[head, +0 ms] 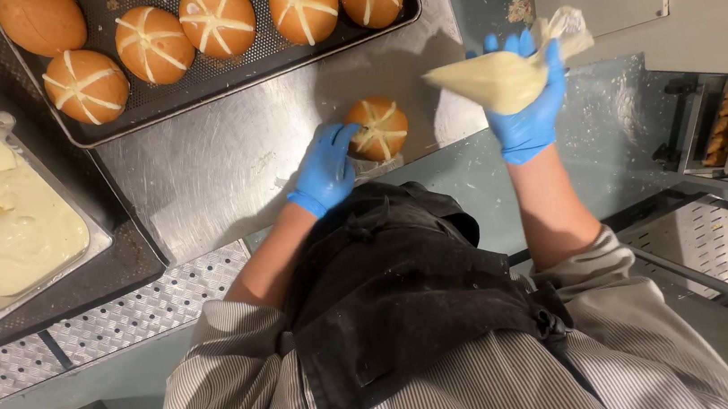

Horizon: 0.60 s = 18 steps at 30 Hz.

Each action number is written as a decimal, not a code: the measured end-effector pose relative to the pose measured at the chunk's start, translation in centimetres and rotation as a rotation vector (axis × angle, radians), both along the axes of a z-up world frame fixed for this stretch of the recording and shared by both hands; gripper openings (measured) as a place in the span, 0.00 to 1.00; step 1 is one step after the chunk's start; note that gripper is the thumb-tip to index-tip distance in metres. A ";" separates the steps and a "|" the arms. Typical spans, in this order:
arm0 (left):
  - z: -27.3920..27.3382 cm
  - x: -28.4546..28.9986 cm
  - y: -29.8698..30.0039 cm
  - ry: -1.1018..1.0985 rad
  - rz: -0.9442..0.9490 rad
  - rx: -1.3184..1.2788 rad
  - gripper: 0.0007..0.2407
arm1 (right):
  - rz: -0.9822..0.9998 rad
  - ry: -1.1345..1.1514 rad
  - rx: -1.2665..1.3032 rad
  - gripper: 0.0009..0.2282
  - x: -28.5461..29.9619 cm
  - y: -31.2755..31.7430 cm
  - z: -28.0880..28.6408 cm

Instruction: Filling baked buns with cream using a piping bag in a commercial bakery.

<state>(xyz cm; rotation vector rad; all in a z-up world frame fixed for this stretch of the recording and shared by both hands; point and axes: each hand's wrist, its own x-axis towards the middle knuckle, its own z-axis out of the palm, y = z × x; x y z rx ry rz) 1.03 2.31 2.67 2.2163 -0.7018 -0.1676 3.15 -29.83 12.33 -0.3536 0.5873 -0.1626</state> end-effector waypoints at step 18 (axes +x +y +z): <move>-7.1 -3.6 -3.1 0.745 0.547 -0.772 0.22 | 0.290 -0.501 -1.231 0.13 -1.6 8.2 -7.5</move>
